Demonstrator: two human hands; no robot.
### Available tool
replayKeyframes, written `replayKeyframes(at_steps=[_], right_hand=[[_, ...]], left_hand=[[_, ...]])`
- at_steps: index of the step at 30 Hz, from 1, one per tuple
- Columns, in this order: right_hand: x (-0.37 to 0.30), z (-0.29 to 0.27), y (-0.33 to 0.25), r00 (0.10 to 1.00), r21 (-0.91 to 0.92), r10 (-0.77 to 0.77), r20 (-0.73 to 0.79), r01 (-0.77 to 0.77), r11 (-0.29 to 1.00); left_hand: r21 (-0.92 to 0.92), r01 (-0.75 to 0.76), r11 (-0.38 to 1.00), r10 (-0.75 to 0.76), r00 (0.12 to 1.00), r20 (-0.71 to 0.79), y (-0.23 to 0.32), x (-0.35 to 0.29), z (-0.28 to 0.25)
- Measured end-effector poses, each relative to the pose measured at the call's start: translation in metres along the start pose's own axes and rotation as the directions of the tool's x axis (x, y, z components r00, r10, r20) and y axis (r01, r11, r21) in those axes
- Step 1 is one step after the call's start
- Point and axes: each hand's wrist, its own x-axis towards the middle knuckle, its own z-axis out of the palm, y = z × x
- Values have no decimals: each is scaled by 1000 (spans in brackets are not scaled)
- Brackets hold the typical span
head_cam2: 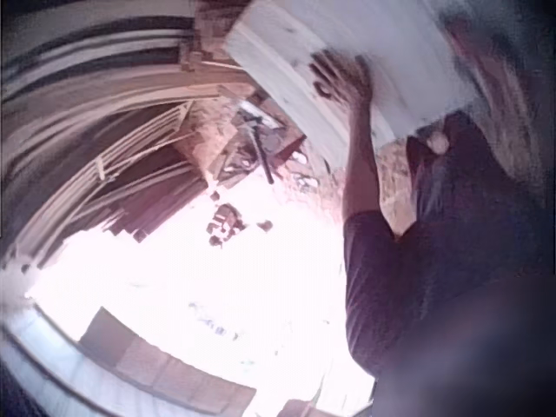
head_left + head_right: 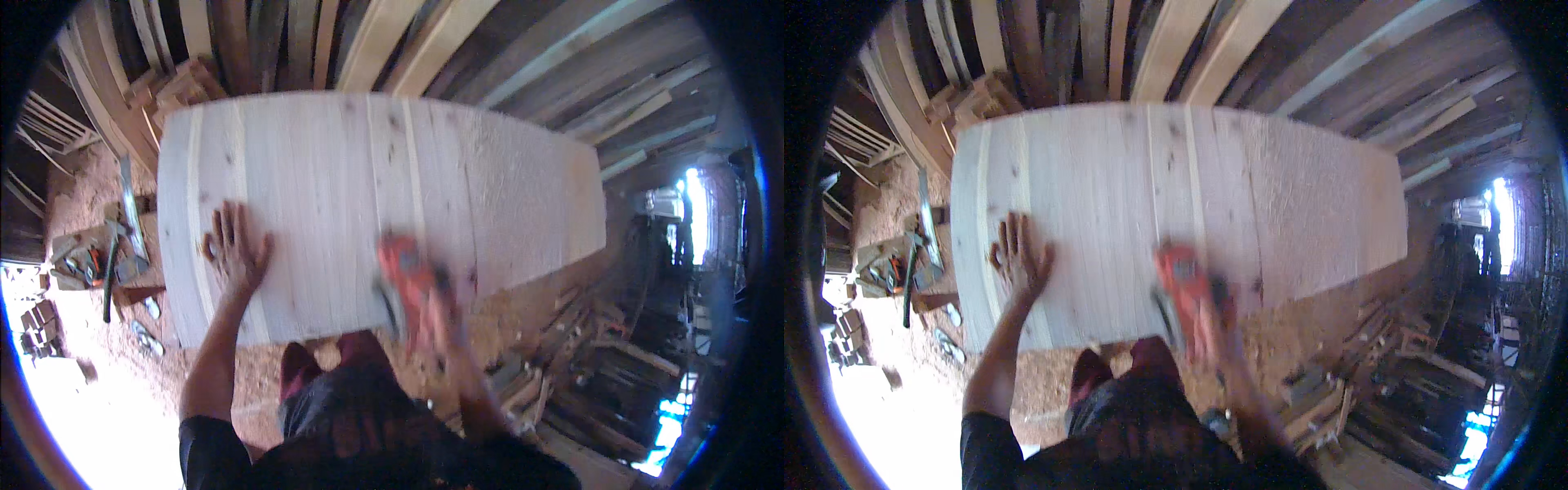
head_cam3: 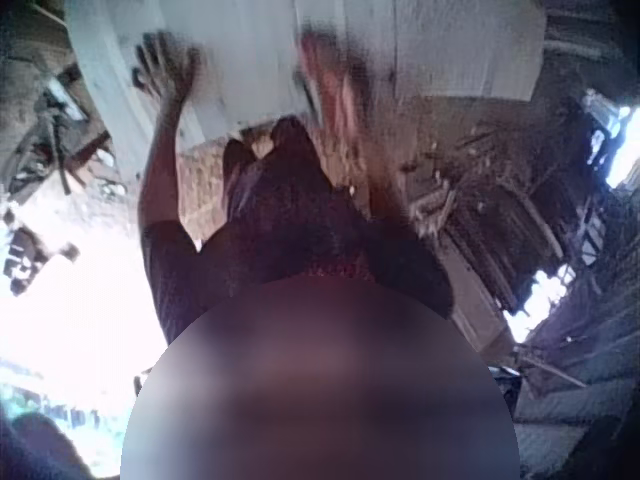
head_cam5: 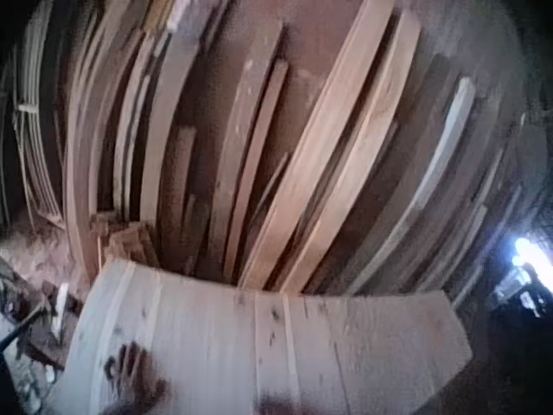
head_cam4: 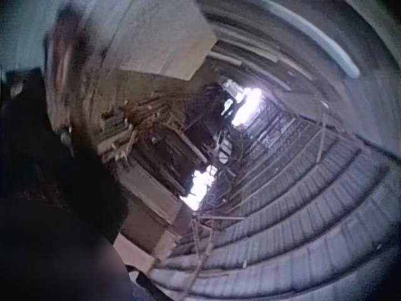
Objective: The person uses a red electric sander to smooth the surface of a large rectangular wooden board. They move the sander back and forth across the board while holding it steady with the other hand.
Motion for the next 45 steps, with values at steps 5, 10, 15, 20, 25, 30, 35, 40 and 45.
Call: replayKeyframes(at_steps=[5,10,15,20,25,30,35,40,45], right_hand=[[-55,9,52,998,91,38,-44,-33,995],[19,18,5,999,89,-3,34,0,996],[168,49,-110,999,1,-47,12,46,999],[319,80,-207,976,88,-183,120,173,981],[258,78,-162,975,114,-204,91,193,974],[43,70,-28,999,111,-5,50,-1,994],[-93,82,47,990,191,2,-143,25,981],[-17,92,9,994,149,-92,-55,99,984],[147,120,-103,993,16,-89,73,88,996]], left_hand=[[-69,38,997,-36,999,39,3,0,-8],[-108,45,993,-38,997,67,5,-1,-15],[-76,43,996,-39,998,51,7,2,-20],[-91,45,995,-41,998,51,8,3,-20],[-29,30,999,-29,999,42,5,3,-18],[-41,-13,999,14,1000,16,2,3,-13],[-35,1,999,-1,1000,-5,0,2,-5],[-71,2,997,-4,1000,-26,0,2,-3],[-75,12,997,-13,1000,-11,1,4,-10]])
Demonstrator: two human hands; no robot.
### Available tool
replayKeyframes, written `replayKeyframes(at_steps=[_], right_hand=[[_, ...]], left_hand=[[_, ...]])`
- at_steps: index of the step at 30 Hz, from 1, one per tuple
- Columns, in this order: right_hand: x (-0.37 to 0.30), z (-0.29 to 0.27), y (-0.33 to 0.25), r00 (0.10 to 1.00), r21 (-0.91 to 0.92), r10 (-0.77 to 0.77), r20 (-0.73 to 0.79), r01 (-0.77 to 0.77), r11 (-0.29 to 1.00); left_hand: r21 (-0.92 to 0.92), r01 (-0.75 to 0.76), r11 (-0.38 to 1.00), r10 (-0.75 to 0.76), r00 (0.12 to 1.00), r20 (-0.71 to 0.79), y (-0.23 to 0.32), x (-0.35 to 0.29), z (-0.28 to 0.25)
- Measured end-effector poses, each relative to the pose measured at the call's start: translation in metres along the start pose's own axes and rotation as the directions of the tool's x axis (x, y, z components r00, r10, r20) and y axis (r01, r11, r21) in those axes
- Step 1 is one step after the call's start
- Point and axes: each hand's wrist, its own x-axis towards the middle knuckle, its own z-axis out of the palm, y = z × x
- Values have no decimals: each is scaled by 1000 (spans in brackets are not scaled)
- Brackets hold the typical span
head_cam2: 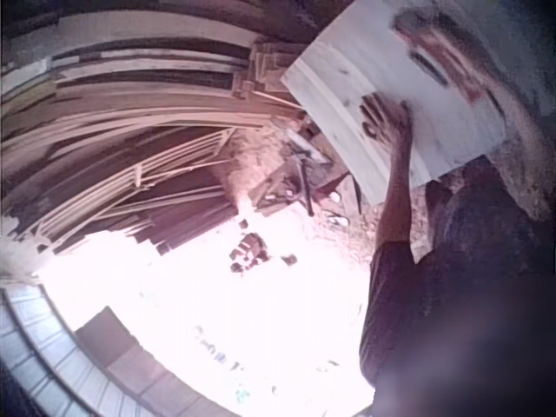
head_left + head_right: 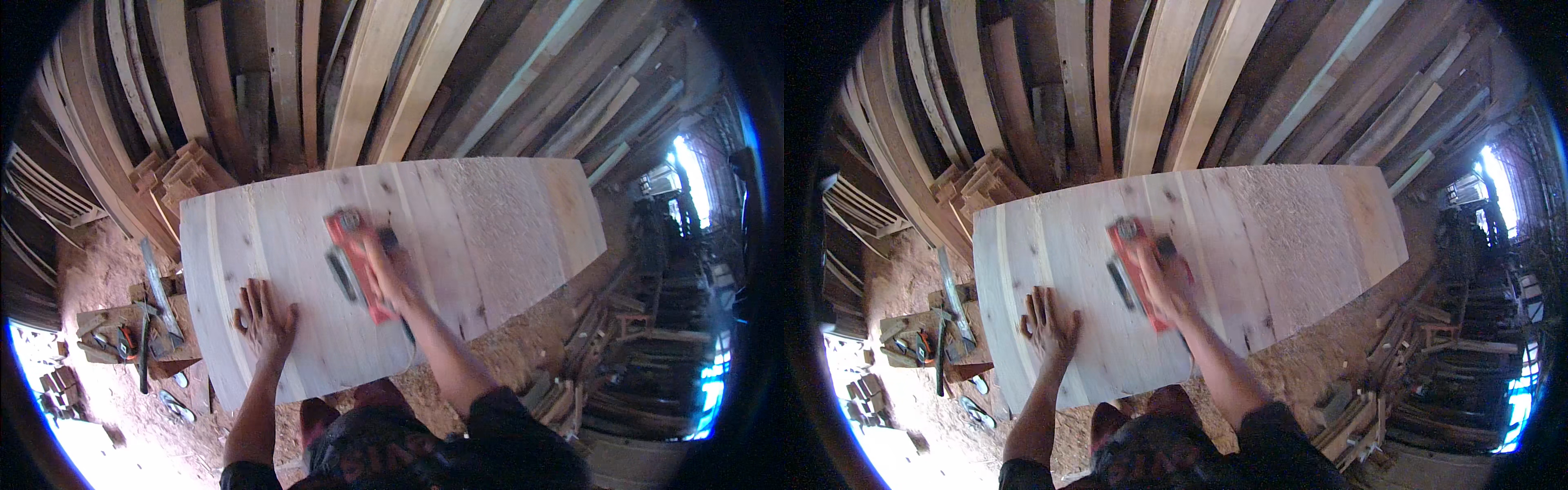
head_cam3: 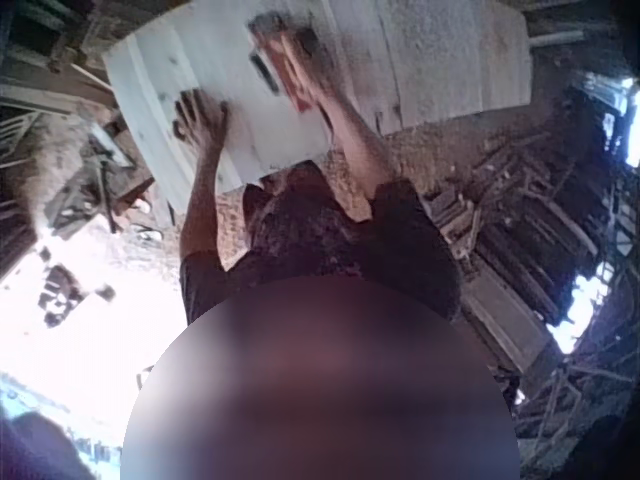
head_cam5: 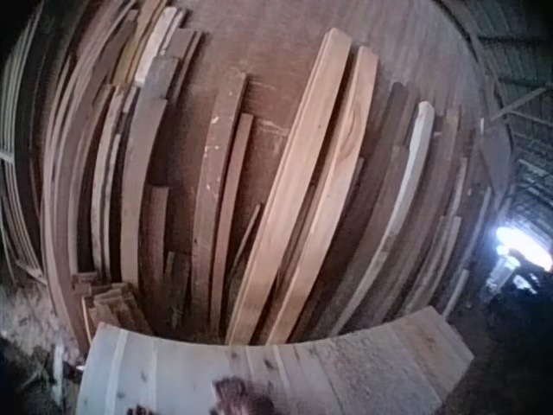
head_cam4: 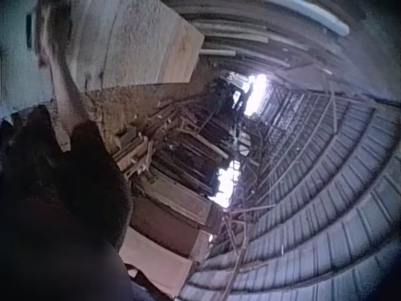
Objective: The person uses a red electric sander to smooth the surface of a large rectangular wooden board. They move the sander back and forth across the board while holding it steady with the other hand.
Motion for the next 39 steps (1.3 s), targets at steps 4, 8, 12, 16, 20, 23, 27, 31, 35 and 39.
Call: replayKeyframes(at_steps=[4,8,12,16,20,23,27,31,35,39], right_hand=[[128,21,-79,986,45,-164,-11,164,985],[123,20,-78,982,83,-190,1,189,978],[7,-9,-3,992,-64,-104,-68,100,993],[-106,-38,77,993,-181,34,-114,-55,982],[-195,-77,130,974,83,182,-137,-172,982],[-240,-125,156,950,281,211,-231,-143,949],[-265,-186,176,913,333,305,-270,-209,920],[-237,-221,168,955,231,125,-267,-62,971],[-166,-238,130,981,203,43,-191,-3,979],[-45,-252,67,990,122,139,-29,-135,983]], left_hand=[[15,-18,1000,18,1000,-23,1,2,2],[40,-22,999,24,998,-55,-3,2,7],[100,-47,994,57,993,-98,-5,2,11],[103,-57,993,67,994,-91,-6,2,14],[125,-46,991,56,995,-76,-13,3,20],[150,-14,989,20,999,-44,-15,2,25],[238,73,969,-101,989,109,38,-4,39],[-94,-127,987,140,980,142,165,-15,74],[-36,-83,996,86,991,104,224,-21,76],[-25,-77,997,80,988,134,227,-18,61]])
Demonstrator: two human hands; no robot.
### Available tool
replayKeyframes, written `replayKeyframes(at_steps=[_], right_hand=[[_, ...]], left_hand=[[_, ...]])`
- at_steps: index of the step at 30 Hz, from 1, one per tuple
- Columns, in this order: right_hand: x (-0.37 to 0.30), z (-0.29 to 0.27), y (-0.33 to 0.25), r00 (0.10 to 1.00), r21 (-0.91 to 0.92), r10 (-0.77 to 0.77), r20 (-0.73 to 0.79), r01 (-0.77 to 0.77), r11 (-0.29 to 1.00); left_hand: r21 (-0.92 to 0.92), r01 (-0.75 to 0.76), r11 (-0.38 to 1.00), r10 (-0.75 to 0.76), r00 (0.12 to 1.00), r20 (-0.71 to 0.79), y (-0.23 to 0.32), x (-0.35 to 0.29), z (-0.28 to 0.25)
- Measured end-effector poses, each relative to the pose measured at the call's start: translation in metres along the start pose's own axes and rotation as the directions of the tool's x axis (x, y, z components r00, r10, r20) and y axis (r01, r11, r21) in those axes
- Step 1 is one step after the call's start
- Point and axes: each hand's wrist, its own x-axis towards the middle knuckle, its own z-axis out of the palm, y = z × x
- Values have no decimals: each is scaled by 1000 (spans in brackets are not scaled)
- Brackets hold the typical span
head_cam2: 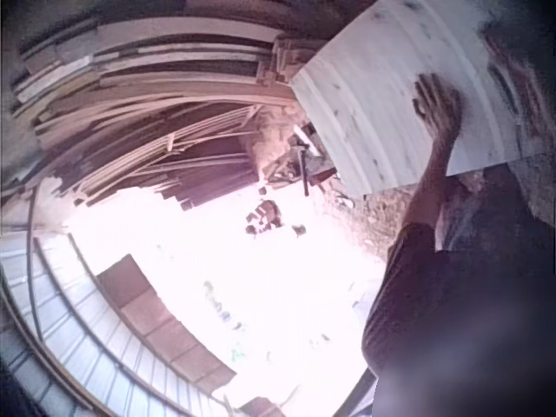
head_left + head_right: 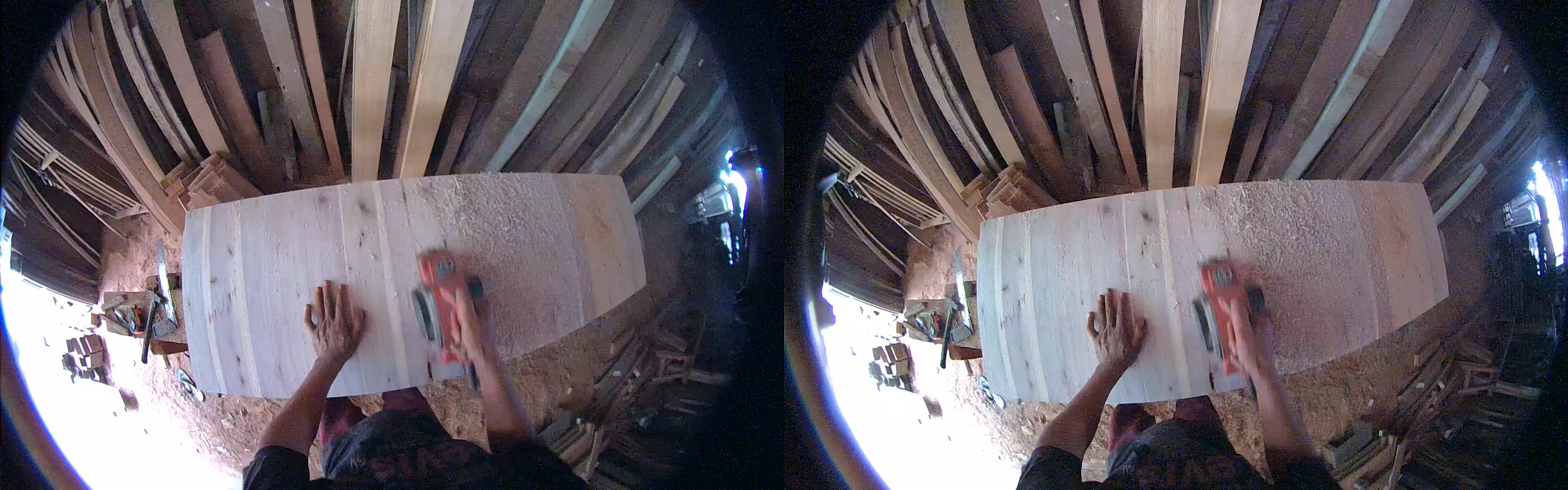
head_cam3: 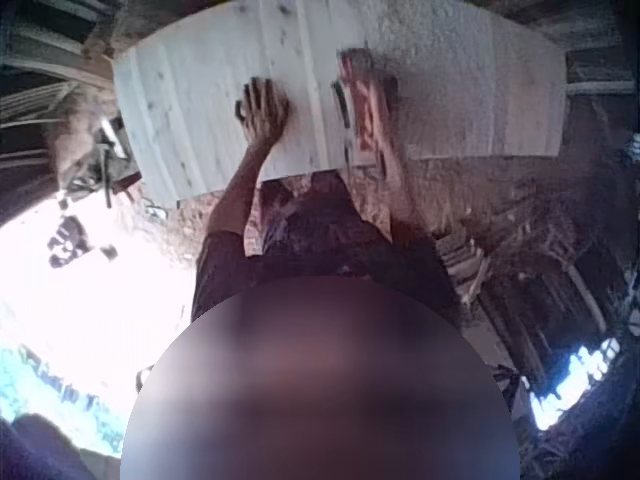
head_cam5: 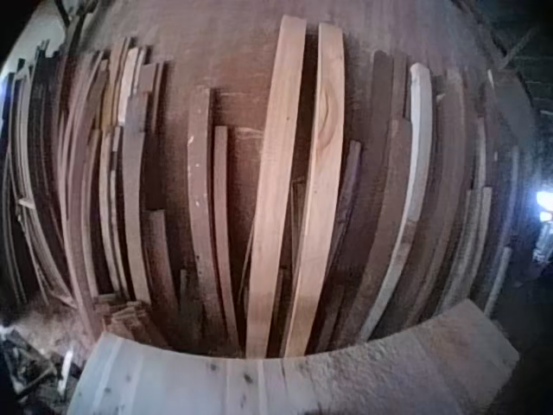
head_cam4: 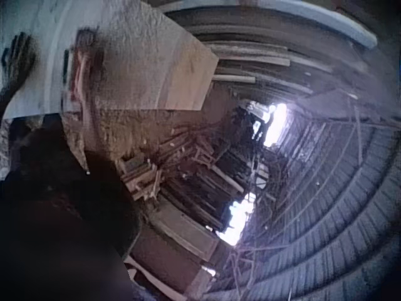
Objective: The person uses a red electric sander to smooth the surface of a large rectangular wooden board. They move the sander back and forth across the board while holding it steady with the other hand.
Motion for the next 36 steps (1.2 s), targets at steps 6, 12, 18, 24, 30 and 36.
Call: replayKeyframes(at_steps=[6,12,18,24,30,36], right_hand=[[212,31,-145,977,-114,-201,76,209,971],[145,-15,-87,979,-112,-117,168,136,984],[-83,-83,93,989,-225,-22,-145,-11,974],[-109,-76,104,978,-27,10,-209,-16,1000],[63,-45,-43,998,-194,-60,-15,56,979],[233,-13,-157,956,-26,-287,56,288,957]], left_hand=[[-3,5,1000,-5,1000,-27,6,3,-3],[27,17,999,-17,1000,7,3,3,-4],[22,-18,1000,19,998,-61,2,-1,2],[21,23,1000,-23,1000,17,4,3,0],[36,19,999,-18,999,-47,8,2,-6],[74,58,996,-60,998,21,8,5,-6]])
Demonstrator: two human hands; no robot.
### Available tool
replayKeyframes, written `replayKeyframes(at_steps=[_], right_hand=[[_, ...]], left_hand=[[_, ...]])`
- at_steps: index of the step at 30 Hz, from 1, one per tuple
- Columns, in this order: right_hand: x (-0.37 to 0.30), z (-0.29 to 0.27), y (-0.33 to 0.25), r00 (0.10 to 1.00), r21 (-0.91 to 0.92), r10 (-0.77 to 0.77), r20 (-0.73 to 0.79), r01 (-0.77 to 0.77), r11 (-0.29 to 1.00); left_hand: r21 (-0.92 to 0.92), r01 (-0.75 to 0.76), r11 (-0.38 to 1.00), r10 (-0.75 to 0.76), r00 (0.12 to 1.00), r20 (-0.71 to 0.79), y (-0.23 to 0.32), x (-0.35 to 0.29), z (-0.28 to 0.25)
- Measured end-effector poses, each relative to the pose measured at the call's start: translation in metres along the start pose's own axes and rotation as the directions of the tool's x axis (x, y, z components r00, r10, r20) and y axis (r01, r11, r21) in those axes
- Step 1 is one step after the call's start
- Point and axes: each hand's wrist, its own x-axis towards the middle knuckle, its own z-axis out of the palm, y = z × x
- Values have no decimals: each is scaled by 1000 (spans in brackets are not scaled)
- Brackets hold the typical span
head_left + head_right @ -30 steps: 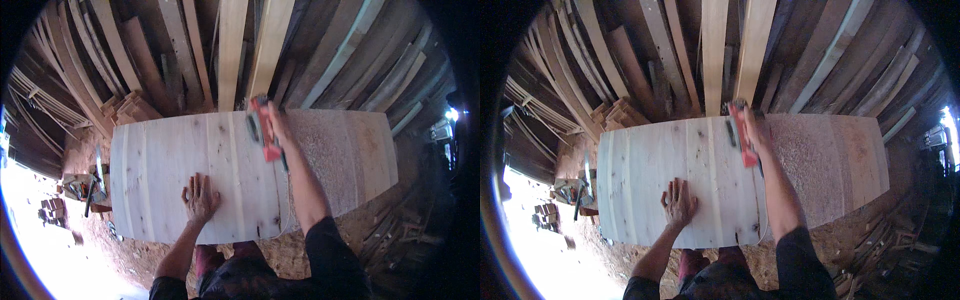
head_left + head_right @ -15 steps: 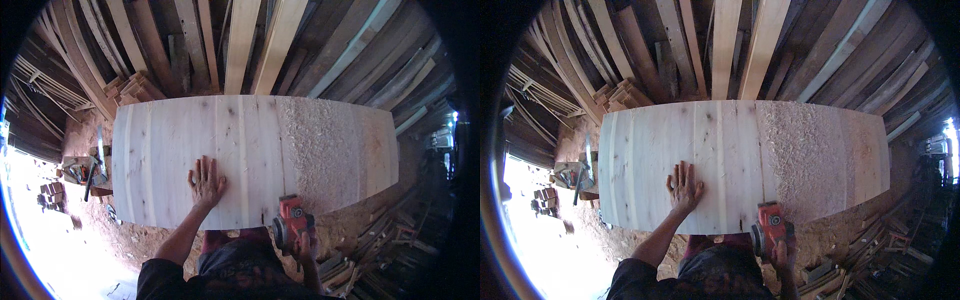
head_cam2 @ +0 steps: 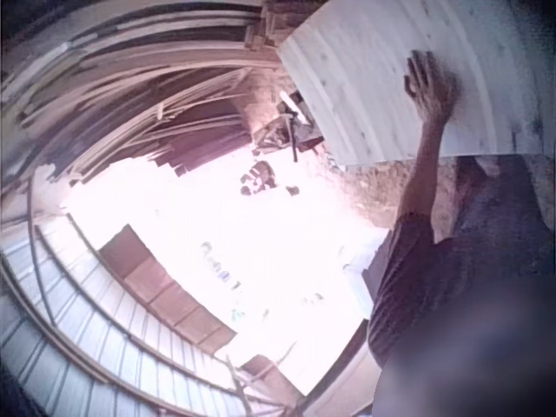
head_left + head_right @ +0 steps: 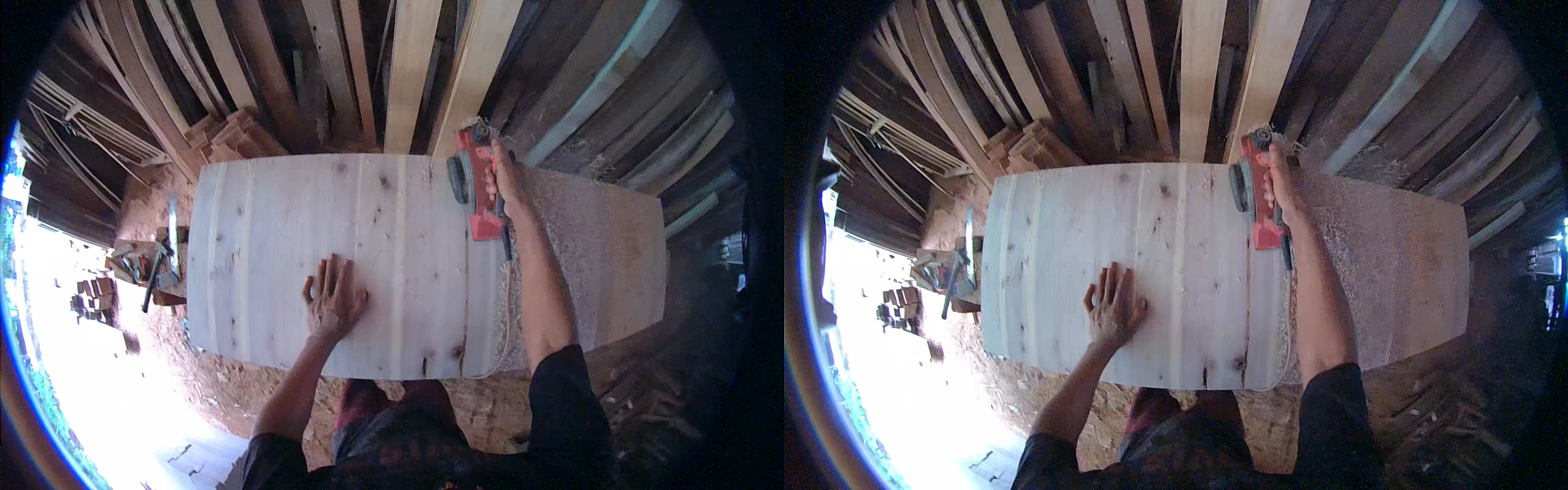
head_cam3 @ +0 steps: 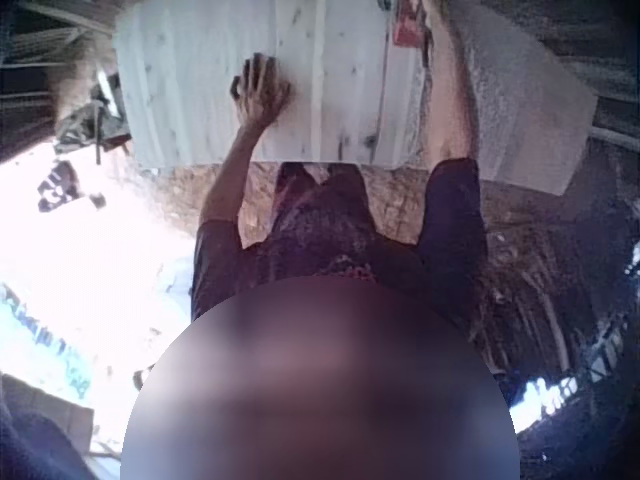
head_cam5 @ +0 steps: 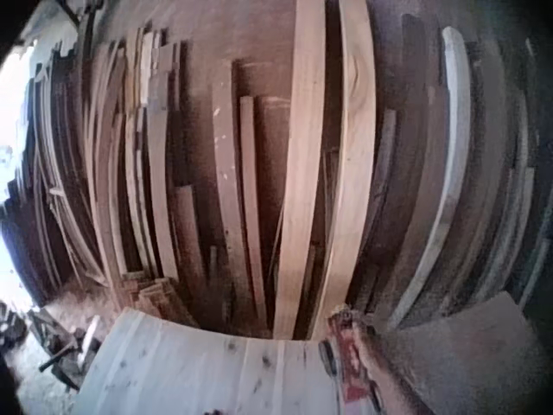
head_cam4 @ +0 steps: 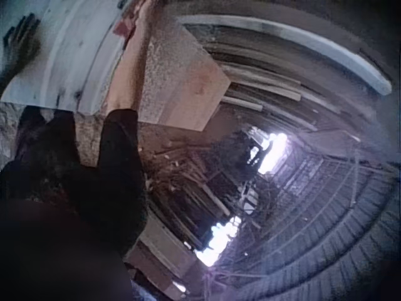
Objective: The person uses a red electric sander to smooth the surface of a large rectangular wooden board. They move the sander back and forth across the board while holding it steady with the other hand.
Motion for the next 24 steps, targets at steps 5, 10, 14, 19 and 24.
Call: replayKeyframes(at_steps=[5,10,14,19,24], right_hand=[[-97,-25,32,996,-94,94,5,-93,991],[-245,-54,70,927,13,362,-100,-363,932],[-330,-85,85,873,21,457,-171,-461,887],[-403,-108,114,674,252,625,-393,-574,779],[-411,-107,134,716,291,563,-411,-483,826]], left_hand=[[9,-25,1000,25,999,-20,-1,-3,3],[-38,-4,999,4,1000,-8,19,68,15],[-91,-106,990,120,977,174,88,122,45],[-265,-582,769,626,770,124,130,42,56],[-115,-261,959,274,953,126,83,15,31]])
